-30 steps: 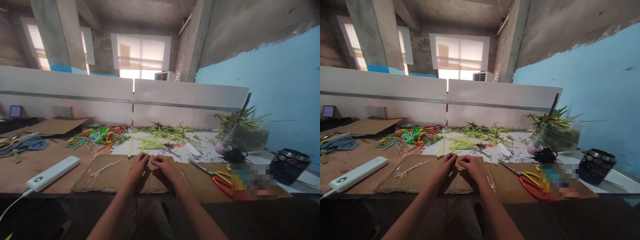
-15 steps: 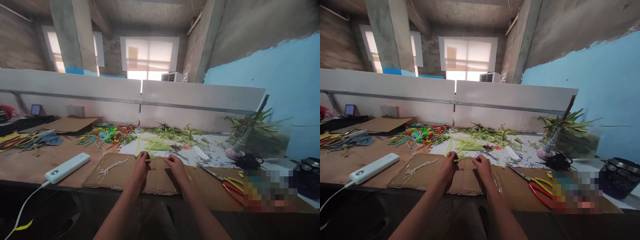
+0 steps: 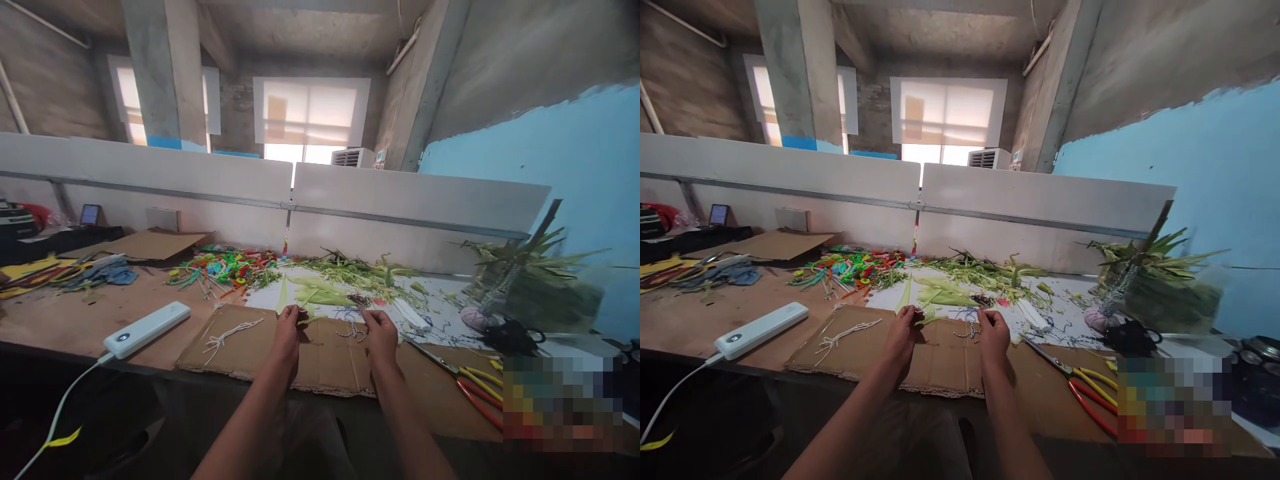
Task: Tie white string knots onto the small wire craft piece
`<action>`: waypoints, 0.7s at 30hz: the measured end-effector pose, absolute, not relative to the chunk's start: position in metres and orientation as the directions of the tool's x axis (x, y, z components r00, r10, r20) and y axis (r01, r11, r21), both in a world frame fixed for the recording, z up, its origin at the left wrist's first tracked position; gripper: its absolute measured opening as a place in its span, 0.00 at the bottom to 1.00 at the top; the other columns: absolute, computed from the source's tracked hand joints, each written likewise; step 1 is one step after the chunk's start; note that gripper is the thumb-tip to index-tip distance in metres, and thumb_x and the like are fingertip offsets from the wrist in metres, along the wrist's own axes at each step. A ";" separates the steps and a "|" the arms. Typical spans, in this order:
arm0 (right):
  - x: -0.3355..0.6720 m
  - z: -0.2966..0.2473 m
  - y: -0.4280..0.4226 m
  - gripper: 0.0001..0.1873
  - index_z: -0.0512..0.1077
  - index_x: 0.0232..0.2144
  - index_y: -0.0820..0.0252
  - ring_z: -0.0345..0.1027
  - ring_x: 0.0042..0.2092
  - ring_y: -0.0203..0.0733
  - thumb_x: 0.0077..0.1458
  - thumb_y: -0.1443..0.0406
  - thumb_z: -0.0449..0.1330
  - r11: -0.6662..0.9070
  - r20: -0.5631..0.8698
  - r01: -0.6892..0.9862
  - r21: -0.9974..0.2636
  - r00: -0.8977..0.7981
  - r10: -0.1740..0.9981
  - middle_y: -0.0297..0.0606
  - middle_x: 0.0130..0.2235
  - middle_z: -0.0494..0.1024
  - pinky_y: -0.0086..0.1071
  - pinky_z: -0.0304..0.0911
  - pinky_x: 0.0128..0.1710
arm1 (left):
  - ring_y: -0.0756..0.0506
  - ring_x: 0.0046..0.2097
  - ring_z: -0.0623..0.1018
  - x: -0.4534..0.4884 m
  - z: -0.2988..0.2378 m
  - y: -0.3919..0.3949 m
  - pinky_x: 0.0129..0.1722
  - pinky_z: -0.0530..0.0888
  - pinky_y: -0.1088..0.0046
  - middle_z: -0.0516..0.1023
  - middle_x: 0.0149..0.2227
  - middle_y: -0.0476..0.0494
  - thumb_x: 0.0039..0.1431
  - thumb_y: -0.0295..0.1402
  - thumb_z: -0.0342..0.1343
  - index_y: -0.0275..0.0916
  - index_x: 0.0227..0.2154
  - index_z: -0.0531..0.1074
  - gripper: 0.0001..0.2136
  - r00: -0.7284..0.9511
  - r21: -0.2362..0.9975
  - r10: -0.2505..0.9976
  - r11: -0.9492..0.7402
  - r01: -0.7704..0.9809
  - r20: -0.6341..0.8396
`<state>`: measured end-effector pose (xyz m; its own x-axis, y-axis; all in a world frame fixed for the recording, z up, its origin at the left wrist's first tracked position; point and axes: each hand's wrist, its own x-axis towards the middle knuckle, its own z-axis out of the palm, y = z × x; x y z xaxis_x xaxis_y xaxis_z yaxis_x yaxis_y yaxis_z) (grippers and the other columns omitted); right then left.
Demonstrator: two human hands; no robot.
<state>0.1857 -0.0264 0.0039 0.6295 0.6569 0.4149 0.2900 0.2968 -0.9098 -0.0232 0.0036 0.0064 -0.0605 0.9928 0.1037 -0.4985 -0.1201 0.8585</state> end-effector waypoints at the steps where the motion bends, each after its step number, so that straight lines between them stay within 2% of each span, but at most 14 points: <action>1: 0.189 0.006 -0.029 0.27 0.72 0.27 0.59 0.61 0.26 0.41 0.47 0.41 0.61 0.287 0.409 0.292 -0.912 0.649 0.641 0.34 0.24 0.72 0.33 0.58 0.29 | 0.48 0.34 0.76 -0.024 0.007 0.003 0.31 0.69 0.76 0.75 0.31 0.47 0.44 0.53 0.65 0.41 0.29 0.66 0.22 -0.063 0.856 0.993 -0.121 -0.502 0.104; 4: 0.206 0.015 -0.043 0.27 0.73 0.28 0.59 0.60 0.26 0.41 0.46 0.40 0.62 0.248 0.397 0.310 -0.918 0.696 0.598 0.34 0.24 0.72 0.34 0.57 0.28 | 0.48 0.33 0.76 -0.024 0.008 0.003 0.31 0.69 0.75 0.76 0.32 0.47 0.44 0.54 0.65 0.41 0.29 0.66 0.23 -0.048 0.856 0.993 -0.115 -0.503 0.105; 7: 0.234 0.022 -0.063 0.24 0.75 0.26 0.59 0.62 0.28 0.43 0.44 0.43 0.65 0.211 0.422 0.374 -0.903 0.685 0.593 0.35 0.25 0.73 0.35 0.58 0.31 | 0.48 0.32 0.75 -0.023 0.010 0.001 0.31 0.69 0.75 0.75 0.30 0.47 0.44 0.54 0.65 0.40 0.29 0.67 0.22 -0.004 0.862 0.994 -0.095 -0.498 0.107; 8: 0.245 0.022 -0.069 0.22 0.76 0.25 0.58 0.63 0.30 0.45 0.44 0.45 0.66 0.185 0.443 0.423 -0.887 0.668 0.598 0.37 0.26 0.73 0.36 0.58 0.33 | 0.48 0.32 0.75 -0.022 0.010 0.000 0.31 0.69 0.75 0.75 0.30 0.47 0.44 0.53 0.65 0.40 0.29 0.67 0.22 0.014 0.865 0.994 -0.086 -0.494 0.107; 10: 0.265 0.021 -0.078 0.21 0.77 0.22 0.57 0.66 0.34 0.48 0.48 0.47 0.62 0.040 0.521 0.655 -0.755 0.562 0.642 0.42 0.31 0.74 0.39 0.59 0.36 | 0.48 0.31 0.74 -0.021 0.011 -0.004 0.31 0.69 0.75 0.76 0.30 0.47 0.44 0.52 0.66 0.40 0.28 0.68 0.22 0.055 0.873 0.993 -0.066 -0.483 0.105; 11: 0.272 0.020 -0.081 0.18 0.79 0.25 0.57 0.68 0.37 0.50 0.48 0.50 0.61 -0.014 0.549 0.725 -0.689 0.534 0.643 0.44 0.36 0.74 0.40 0.60 0.37 | 0.48 0.31 0.75 -0.020 0.012 -0.006 0.31 0.69 0.75 0.76 0.30 0.46 0.45 0.52 0.66 0.40 0.28 0.68 0.21 0.079 0.878 0.991 -0.055 -0.475 0.105; 12: 0.276 0.020 -0.082 0.17 0.82 0.32 0.56 0.69 0.39 0.51 0.47 0.53 0.61 -0.047 0.573 0.775 -0.630 0.505 0.645 0.46 0.43 0.74 0.40 0.61 0.37 | 0.48 0.31 0.75 -0.019 0.012 -0.009 0.31 0.69 0.74 0.77 0.30 0.45 0.45 0.52 0.66 0.39 0.28 0.69 0.21 0.104 0.884 0.989 -0.046 -0.465 0.106; 13: 0.276 0.019 -0.082 0.20 0.82 0.40 0.55 0.69 0.42 0.52 0.46 0.56 0.60 -0.050 0.596 0.804 -0.593 0.480 0.643 0.47 0.49 0.72 0.40 0.62 0.38 | 0.48 0.31 0.75 -0.018 0.013 -0.012 0.31 0.69 0.74 0.77 0.31 0.44 0.46 0.52 0.66 0.39 0.28 0.70 0.21 0.129 0.890 0.986 -0.038 -0.454 0.108; 15: 0.264 0.020 -0.079 0.27 0.79 0.51 0.52 0.69 0.48 0.53 0.48 0.59 0.59 0.037 0.644 0.825 -0.564 0.412 0.644 0.46 0.57 0.67 0.41 0.65 0.41 | 0.48 0.31 0.74 -0.017 0.014 -0.019 0.30 0.69 0.75 0.78 0.31 0.44 0.48 0.52 0.65 0.39 0.29 0.71 0.20 0.170 0.902 0.979 -0.030 -0.431 0.114; 16: 0.253 0.022 -0.077 0.26 0.79 0.51 0.52 0.68 0.50 0.54 0.49 0.58 0.60 0.126 0.664 0.815 -0.565 0.359 0.656 0.46 0.58 0.68 0.42 0.66 0.43 | 0.48 0.31 0.74 -0.017 0.014 -0.022 0.30 0.69 0.75 0.78 0.31 0.44 0.49 0.52 0.65 0.39 0.29 0.71 0.20 0.185 0.907 0.976 -0.031 -0.419 0.119; 17: 0.238 0.024 -0.075 0.22 0.81 0.48 0.52 0.68 0.51 0.55 0.50 0.57 0.60 0.218 0.669 0.788 -0.576 0.301 0.680 0.46 0.55 0.71 0.42 0.66 0.45 | 0.48 0.31 0.73 -0.017 0.015 -0.025 0.29 0.68 0.75 0.77 0.30 0.44 0.49 0.53 0.65 0.39 0.29 0.71 0.21 0.196 0.912 0.973 -0.033 -0.408 0.123; 19: 0.205 0.029 -0.071 0.15 0.83 0.39 0.53 0.70 0.47 0.54 0.53 0.56 0.62 0.361 0.606 0.663 -0.656 0.178 0.775 0.45 0.46 0.78 0.43 0.67 0.45 | 0.49 0.30 0.73 -0.018 0.016 -0.029 0.30 0.68 0.76 0.76 0.30 0.45 0.49 0.54 0.65 0.39 0.28 0.71 0.22 0.215 0.920 0.967 -0.042 -0.390 0.136; 21: 0.172 0.033 -0.069 0.14 0.83 0.34 0.54 0.71 0.40 0.50 0.52 0.55 0.63 0.397 0.525 0.489 -0.777 0.155 0.837 0.44 0.42 0.80 0.41 0.68 0.41 | 0.49 0.30 0.72 -0.019 0.017 -0.032 0.30 0.69 0.76 0.76 0.29 0.46 0.49 0.54 0.65 0.39 0.28 0.70 0.22 0.237 0.927 0.961 -0.049 -0.372 0.145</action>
